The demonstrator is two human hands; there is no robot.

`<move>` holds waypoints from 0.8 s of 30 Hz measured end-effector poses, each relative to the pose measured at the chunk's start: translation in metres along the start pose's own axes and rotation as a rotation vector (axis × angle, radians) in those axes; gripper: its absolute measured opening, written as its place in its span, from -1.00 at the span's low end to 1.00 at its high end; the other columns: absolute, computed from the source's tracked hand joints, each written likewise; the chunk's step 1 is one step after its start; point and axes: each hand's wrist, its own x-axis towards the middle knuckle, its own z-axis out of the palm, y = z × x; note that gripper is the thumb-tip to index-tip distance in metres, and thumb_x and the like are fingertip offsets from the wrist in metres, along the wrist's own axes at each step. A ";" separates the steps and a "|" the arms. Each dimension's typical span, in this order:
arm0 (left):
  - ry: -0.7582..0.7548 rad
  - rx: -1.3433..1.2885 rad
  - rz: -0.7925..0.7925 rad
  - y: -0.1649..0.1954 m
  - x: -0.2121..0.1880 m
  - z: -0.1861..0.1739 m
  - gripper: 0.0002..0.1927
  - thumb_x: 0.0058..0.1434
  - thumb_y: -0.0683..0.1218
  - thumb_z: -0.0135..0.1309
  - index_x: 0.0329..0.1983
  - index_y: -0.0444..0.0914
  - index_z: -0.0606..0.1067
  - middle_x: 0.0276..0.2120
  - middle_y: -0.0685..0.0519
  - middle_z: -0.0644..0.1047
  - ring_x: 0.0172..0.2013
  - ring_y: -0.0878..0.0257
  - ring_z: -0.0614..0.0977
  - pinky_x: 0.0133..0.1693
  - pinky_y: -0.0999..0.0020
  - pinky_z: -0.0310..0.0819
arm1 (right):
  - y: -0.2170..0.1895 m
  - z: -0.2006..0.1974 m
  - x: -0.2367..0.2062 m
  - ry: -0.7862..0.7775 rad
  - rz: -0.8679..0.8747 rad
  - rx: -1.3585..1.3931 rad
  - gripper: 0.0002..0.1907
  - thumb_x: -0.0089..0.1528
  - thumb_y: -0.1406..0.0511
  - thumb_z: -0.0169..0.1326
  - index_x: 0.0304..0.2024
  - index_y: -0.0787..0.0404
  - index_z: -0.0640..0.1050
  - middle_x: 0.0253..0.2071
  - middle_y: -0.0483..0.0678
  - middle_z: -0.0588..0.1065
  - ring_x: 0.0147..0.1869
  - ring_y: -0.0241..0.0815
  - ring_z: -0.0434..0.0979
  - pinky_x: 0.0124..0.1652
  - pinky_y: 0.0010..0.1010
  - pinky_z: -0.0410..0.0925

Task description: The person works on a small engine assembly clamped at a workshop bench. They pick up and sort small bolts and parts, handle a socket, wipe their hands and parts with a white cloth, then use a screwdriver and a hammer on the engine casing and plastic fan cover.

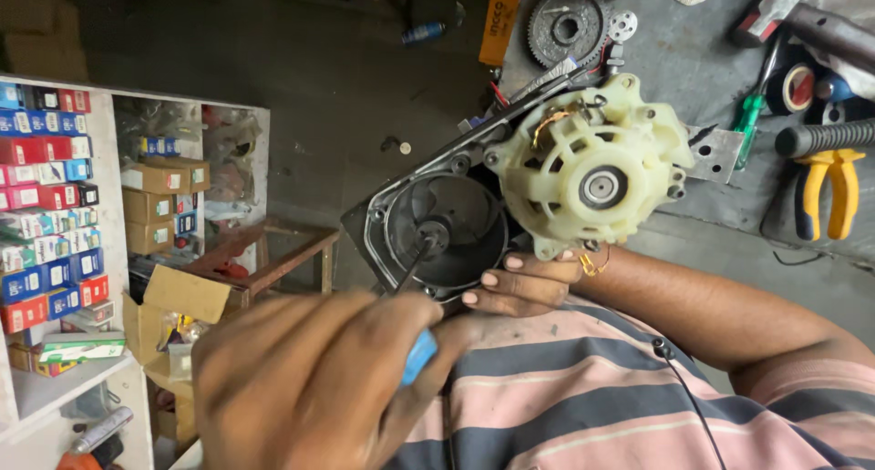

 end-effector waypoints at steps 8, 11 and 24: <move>0.023 -0.152 -0.061 -0.009 -0.034 -0.016 -0.74 0.16 0.01 0.33 -0.20 -0.20 0.58 -0.36 0.05 0.61 -0.35 0.20 0.65 -0.25 0.25 0.48 | 0.032 -0.028 0.039 -0.211 -0.056 0.104 -0.72 0.33 0.24 0.14 0.08 -0.18 0.69 0.08 -0.23 0.53 0.15 -0.26 0.45 0.45 -0.15 -0.04; 0.306 -0.482 0.009 -0.013 -0.060 0.003 -0.73 0.21 0.02 0.31 -0.13 -0.18 0.55 -0.27 0.06 0.58 -0.26 0.18 0.63 -0.18 0.22 0.48 | 0.041 -0.059 0.054 -0.394 -0.024 0.276 -0.71 0.34 0.26 0.11 0.09 -0.02 0.67 0.15 -0.16 0.56 0.27 -0.18 0.50 0.43 -0.18 0.02; -0.037 -0.236 0.509 0.053 -0.004 0.125 -0.51 0.28 -0.04 0.23 0.28 -0.12 0.46 0.19 0.05 0.46 0.19 0.13 0.57 0.27 0.11 0.42 | 0.010 -0.162 0.075 -0.104 1.753 1.366 -0.20 0.36 -0.14 -0.03 0.21 0.48 0.29 0.20 0.39 0.44 0.33 0.28 0.47 0.36 0.10 0.25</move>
